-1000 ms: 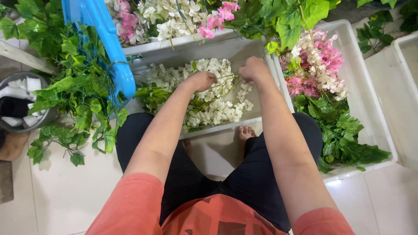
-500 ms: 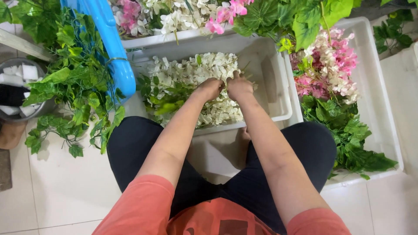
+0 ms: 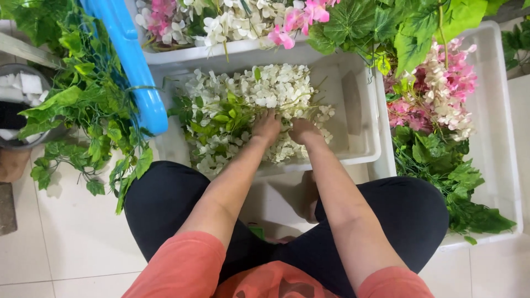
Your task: Sorting and arranging various types of artificial flowers and green foliage into plastic bins.
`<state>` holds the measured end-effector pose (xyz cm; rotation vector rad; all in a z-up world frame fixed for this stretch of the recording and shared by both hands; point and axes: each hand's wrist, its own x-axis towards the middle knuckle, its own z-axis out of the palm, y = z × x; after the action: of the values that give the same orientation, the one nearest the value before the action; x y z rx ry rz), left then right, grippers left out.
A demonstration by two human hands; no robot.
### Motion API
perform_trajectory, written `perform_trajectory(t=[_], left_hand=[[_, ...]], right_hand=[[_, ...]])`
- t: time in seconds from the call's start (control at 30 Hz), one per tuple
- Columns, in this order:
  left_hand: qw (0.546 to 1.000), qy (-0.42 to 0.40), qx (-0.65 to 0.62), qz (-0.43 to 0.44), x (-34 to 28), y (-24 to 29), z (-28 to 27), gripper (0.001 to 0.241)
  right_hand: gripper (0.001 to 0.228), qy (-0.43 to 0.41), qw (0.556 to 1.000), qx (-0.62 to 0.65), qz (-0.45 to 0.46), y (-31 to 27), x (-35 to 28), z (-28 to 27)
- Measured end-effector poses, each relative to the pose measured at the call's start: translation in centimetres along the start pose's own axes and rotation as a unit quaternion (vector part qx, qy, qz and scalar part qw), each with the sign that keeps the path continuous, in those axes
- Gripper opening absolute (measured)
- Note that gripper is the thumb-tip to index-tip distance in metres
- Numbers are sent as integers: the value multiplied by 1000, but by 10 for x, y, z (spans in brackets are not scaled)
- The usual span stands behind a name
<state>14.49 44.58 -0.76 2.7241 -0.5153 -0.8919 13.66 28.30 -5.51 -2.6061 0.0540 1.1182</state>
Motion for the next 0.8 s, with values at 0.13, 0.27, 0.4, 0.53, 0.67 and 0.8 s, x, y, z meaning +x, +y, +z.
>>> perform_trajectory(t=[0.13,0.27,0.4,0.53,0.67,0.8], left_hand=[[998,15,67,-12,-7,10,-5,43],[1000,14,2,-13,-21,18,-20,48],[999,4,-44,-23,-21,24,-33,53],[997,48,-54,-4,-7,14,-18,45],[985,160,-61,31,6,6,-3,37],[956,269,-85,79,0,12,-11,44]], right_hand=[[65,11,999,-26,-19,2,14,16],[67,8,1000,-15,-9,-33,-32,-25],[70,43,999,-15,-8,-12,6,2],[65,63,998,12,-11,-29,-24,-23],[52,182,978,36,-95,-37,-50,-35],[42,335,928,10,-160,-21,-36,-28]])
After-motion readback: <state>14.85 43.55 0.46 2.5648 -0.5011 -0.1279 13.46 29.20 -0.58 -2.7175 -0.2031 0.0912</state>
